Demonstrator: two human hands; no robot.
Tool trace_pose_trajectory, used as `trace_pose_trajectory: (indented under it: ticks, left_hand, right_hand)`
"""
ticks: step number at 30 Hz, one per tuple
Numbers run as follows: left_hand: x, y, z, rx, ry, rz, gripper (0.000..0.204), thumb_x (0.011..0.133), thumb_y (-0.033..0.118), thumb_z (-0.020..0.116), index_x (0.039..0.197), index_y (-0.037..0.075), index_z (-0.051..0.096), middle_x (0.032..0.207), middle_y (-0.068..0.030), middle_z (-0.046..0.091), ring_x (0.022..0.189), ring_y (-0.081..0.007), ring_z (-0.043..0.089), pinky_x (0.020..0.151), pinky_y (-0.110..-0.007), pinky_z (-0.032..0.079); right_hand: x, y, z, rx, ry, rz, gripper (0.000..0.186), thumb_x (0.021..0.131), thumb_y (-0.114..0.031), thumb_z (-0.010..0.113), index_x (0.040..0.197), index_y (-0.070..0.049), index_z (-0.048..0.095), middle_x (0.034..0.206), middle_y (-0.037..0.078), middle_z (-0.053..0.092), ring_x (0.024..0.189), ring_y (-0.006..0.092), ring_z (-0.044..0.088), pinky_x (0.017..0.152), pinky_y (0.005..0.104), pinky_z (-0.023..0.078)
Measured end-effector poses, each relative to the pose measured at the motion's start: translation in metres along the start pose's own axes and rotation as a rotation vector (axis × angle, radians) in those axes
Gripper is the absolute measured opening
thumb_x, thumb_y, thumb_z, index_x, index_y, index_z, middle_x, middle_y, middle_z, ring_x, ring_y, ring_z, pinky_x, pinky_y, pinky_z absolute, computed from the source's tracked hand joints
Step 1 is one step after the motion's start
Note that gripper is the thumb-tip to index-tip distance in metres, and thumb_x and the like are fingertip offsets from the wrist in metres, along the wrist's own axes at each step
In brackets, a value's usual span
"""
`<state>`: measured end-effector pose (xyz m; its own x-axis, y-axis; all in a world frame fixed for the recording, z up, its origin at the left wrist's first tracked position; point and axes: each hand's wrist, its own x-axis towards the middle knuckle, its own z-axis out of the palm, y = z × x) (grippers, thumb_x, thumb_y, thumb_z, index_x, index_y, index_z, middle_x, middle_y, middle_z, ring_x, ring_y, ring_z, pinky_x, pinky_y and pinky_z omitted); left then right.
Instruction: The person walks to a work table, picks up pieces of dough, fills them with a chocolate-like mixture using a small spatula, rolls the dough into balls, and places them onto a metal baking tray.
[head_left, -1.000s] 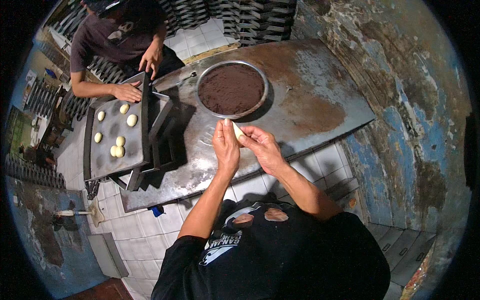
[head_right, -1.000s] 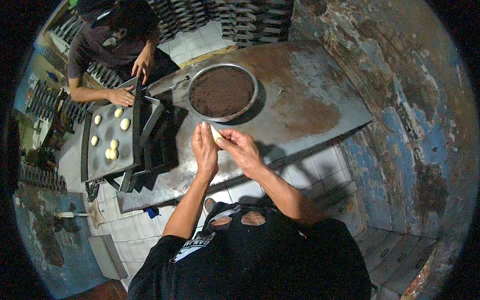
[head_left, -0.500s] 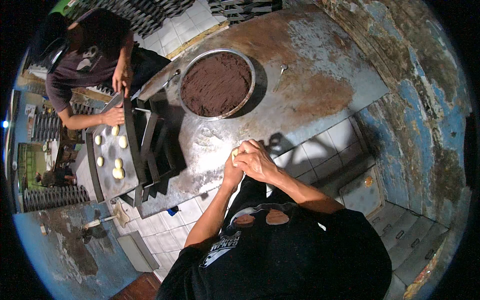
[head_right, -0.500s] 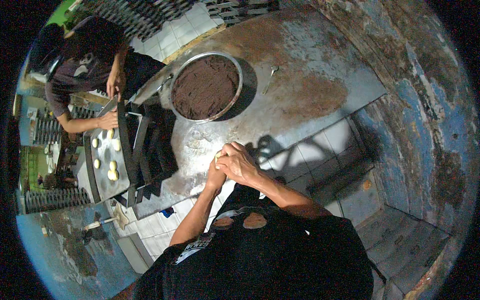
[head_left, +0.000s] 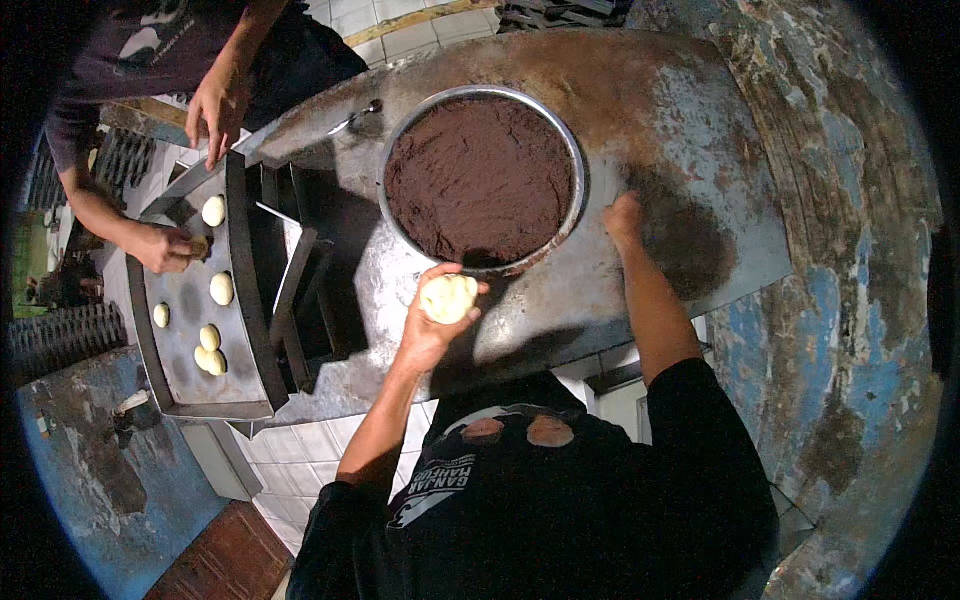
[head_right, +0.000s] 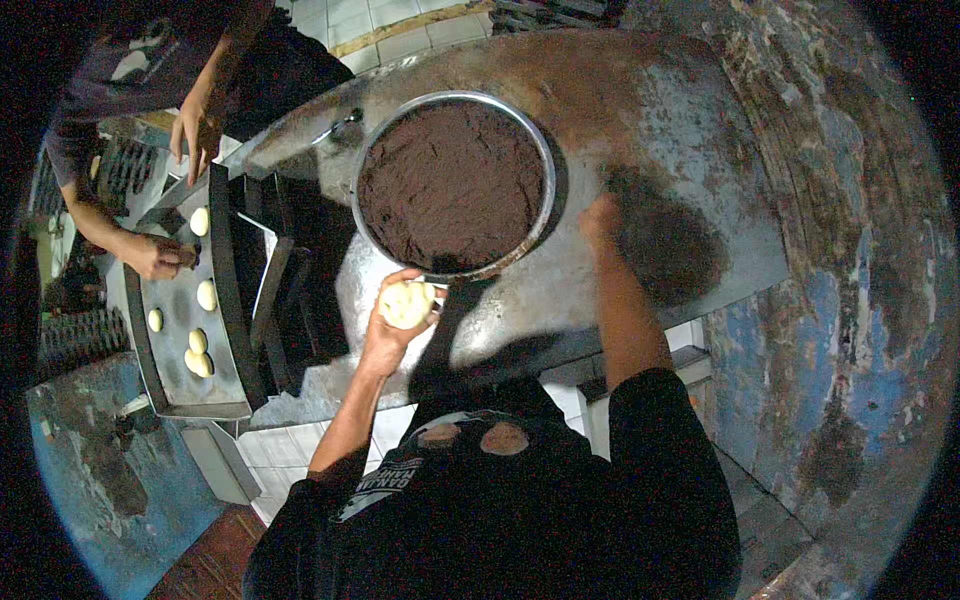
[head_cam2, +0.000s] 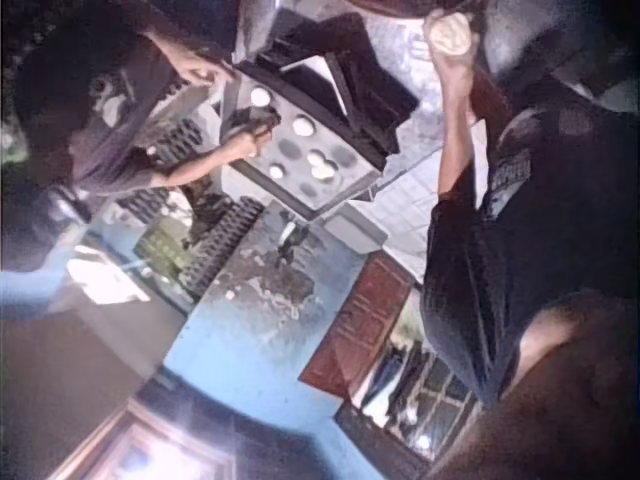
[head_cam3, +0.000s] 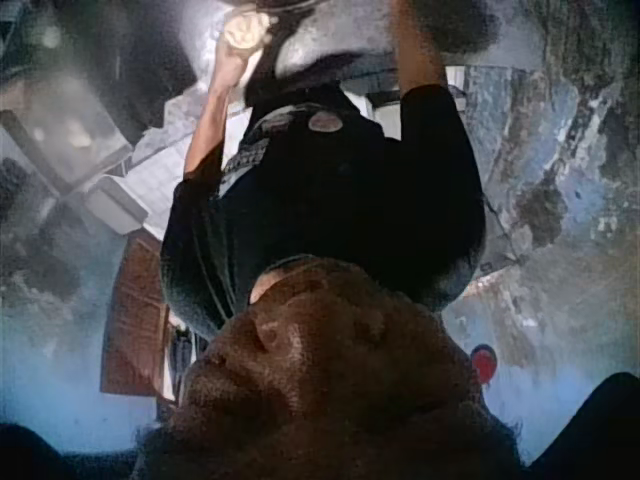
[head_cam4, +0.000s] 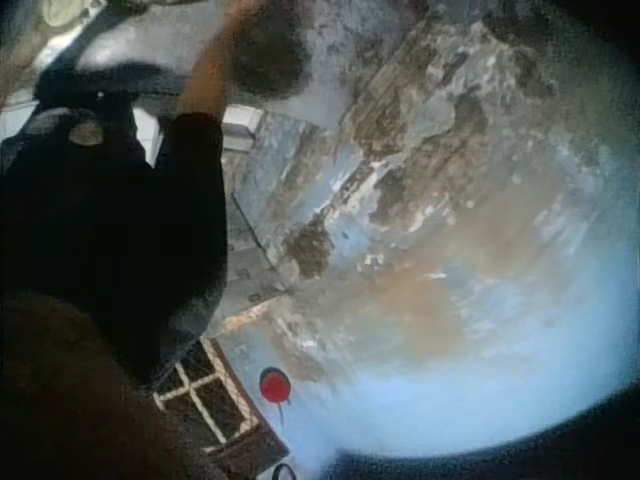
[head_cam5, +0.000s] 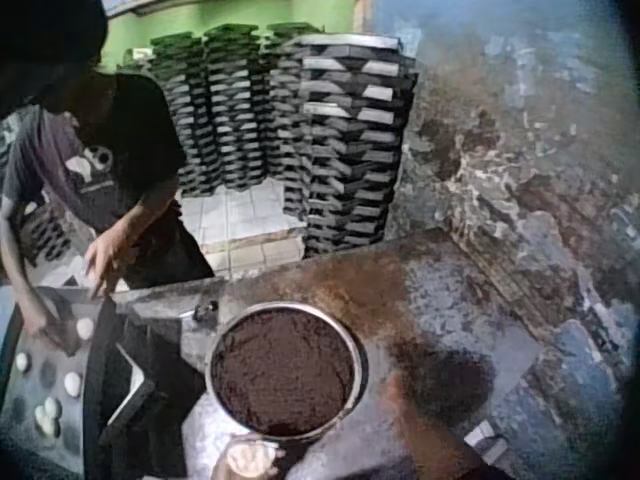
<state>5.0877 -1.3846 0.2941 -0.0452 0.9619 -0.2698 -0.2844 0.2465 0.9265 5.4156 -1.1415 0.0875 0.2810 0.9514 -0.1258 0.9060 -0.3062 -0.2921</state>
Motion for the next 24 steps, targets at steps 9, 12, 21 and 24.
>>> trace_pose_trajectory:
  ticks: [9, 12, 21, 24]
  left_hand:
    - [0.002, 0.004, -0.046, 0.207, 0.216, 0.129, 0.039, 0.081, -0.008, 0.073, 0.115, 0.004, 0.059, 0.111, -0.0075, 0.069, 0.106, -0.0132, 0.064, 0.094, -0.027, 0.050]
    - [-0.014, -0.006, -0.042, 0.174, 0.290, 0.142, 0.042, 0.081, -0.010, 0.072, 0.118, 0.005, 0.057, 0.106, -0.0062, 0.069, 0.103, -0.0135, 0.065, 0.093, -0.027, 0.051]
    - [-0.055, -0.036, -0.035, 0.262, 0.356, 0.159, 0.046, 0.080, -0.007, 0.075, 0.119, 0.005, 0.054, 0.101, -0.0036, 0.068, 0.095, -0.0125, 0.065, 0.087, -0.026, 0.051]
    - [-0.055, -0.043, -0.041, 0.331, 0.369, 0.176, 0.033, 0.081, -0.003, 0.075, 0.109, 0.005, 0.060, 0.099, -0.0018, 0.069, 0.093, -0.0109, 0.065, 0.085, -0.026, 0.051]
  right_hand:
    - [-0.058, 0.043, -0.076, 0.619, -0.364, -0.035, 0.022, 0.105, -0.018, 0.046, 0.092, -0.004, 0.057, 0.070, 0.007, 0.055, 0.059, 0.0177, 0.058, 0.053, 0.0358, 0.052]
    - [-0.119, 0.017, -0.111, 0.811, -0.539, -0.025, 0.016, 0.103, -0.017, 0.049, 0.101, -0.005, 0.060, 0.073, 0.006, 0.059, 0.065, 0.0184, 0.062, 0.057, 0.0371, 0.053]
    - [-0.191, -0.125, -0.148, 0.022, -0.176, -1.078, 0.020, 0.089, -0.014, 0.055, 0.088, -0.001, 0.071, 0.085, 0.025, 0.070, 0.076, 0.0398, 0.071, 0.065, 0.0493, 0.057]
    - [-0.189, -0.142, -0.138, -0.141, -0.205, -1.124, 0.020, 0.084, -0.012, 0.056, 0.080, -0.001, 0.073, 0.082, 0.024, 0.071, 0.075, 0.0393, 0.071, 0.065, 0.0492, 0.057]
